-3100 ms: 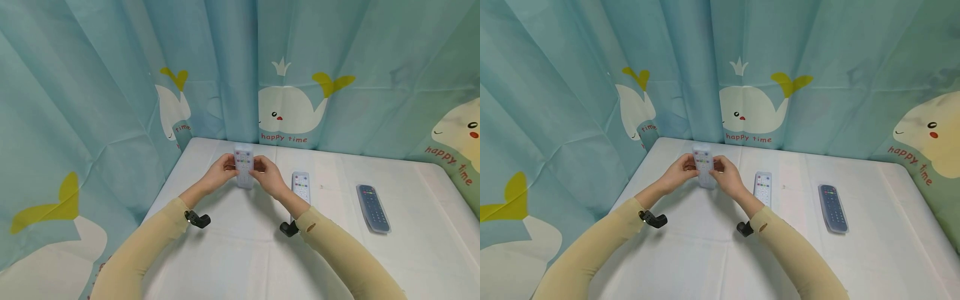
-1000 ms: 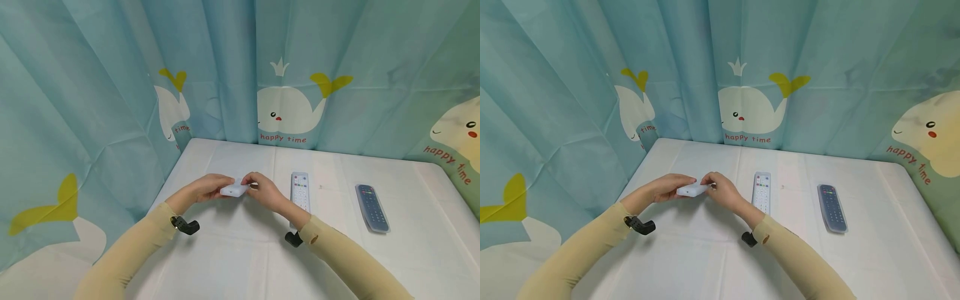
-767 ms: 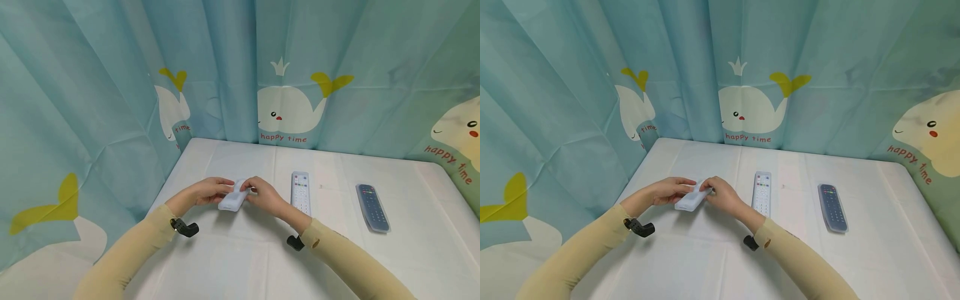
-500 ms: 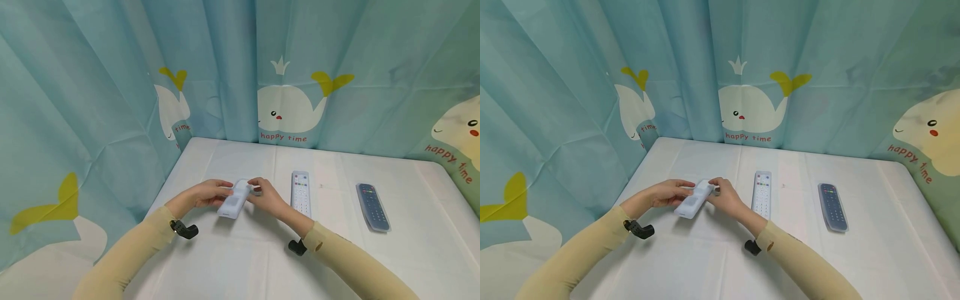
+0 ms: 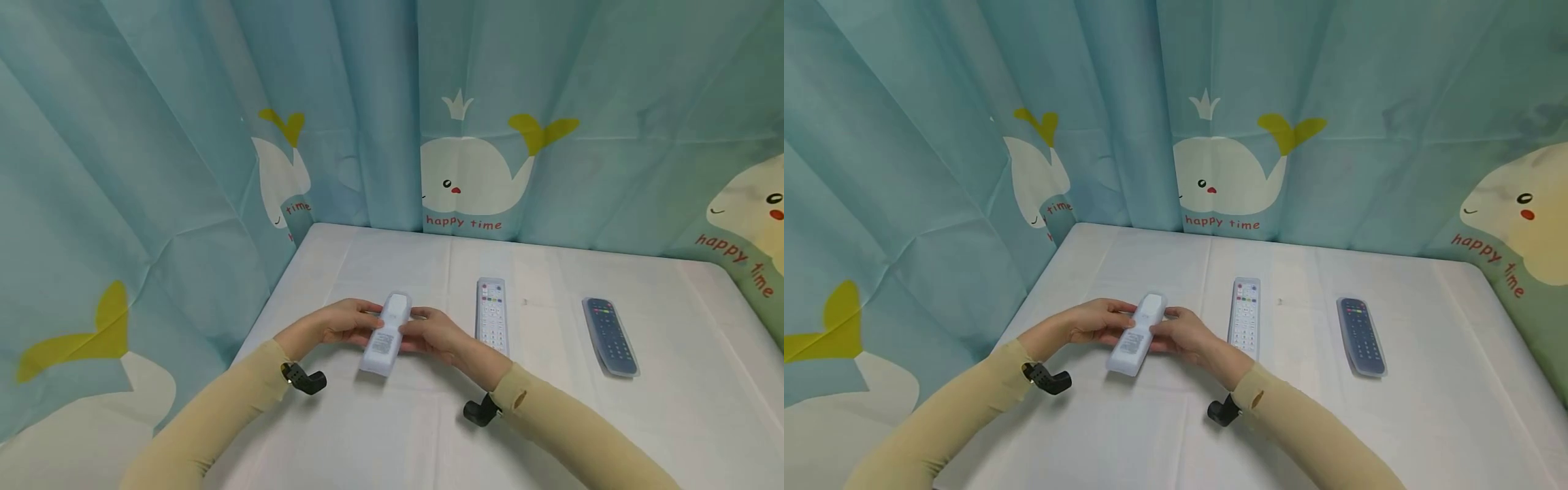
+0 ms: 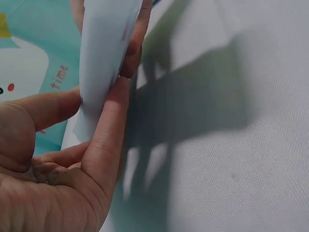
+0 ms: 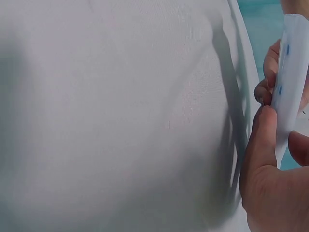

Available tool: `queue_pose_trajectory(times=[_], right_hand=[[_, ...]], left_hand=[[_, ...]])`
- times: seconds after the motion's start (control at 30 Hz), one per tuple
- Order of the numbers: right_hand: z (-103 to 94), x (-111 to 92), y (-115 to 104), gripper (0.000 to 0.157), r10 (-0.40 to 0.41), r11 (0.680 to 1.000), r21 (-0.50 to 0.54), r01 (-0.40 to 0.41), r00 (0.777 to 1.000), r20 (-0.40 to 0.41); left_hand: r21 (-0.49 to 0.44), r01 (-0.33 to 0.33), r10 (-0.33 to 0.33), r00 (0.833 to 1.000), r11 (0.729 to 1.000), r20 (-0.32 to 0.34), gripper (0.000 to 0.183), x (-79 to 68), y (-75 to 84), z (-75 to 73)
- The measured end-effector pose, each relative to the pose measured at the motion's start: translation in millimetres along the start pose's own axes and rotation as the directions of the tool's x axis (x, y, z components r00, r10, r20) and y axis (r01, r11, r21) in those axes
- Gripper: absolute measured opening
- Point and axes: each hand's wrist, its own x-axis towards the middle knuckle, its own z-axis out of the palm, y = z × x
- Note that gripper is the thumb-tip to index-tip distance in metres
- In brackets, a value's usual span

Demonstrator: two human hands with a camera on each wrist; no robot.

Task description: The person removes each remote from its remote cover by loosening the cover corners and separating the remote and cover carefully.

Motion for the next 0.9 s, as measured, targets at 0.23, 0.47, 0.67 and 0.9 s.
queue_pose_trajectory(times=[0.23, 0.47, 0.67, 0.9], right_hand=[[1.6, 1.2, 1.0, 0.073, -0.03, 0.999, -0.019, 0.029, 0.999, -0.019], [2.4, 1.7, -3.4, 0.075, -0.066, 0.996, -0.069, 0.06, 0.995, -0.076], [0.9, 3.3, -8.0, 0.073, -0.122, 0.984, -0.137, 0.11, 0.989, -0.087], [1.5, 2.7, -14.3, 0.072, -0.188, 0.961, -0.225, 0.161, 0.977, -0.105]], left_hand=[[0.023, -0.028, 0.028, 1.0, 0.999, -0.013, 0.065, 3.0, -2.0, 0.5], [0.079, -0.06, 0.066, 0.995, 0.995, -0.07, 0.067, 7.9, -0.7, 3.4], [0.114, -0.094, 0.106, 0.989, 0.989, -0.104, 0.067, 9.5, 3.9, 4.4], [0.148, -0.131, 0.15, 0.98, 0.98, -0.127, 0.066, 8.8, 11.3, 8.3]])
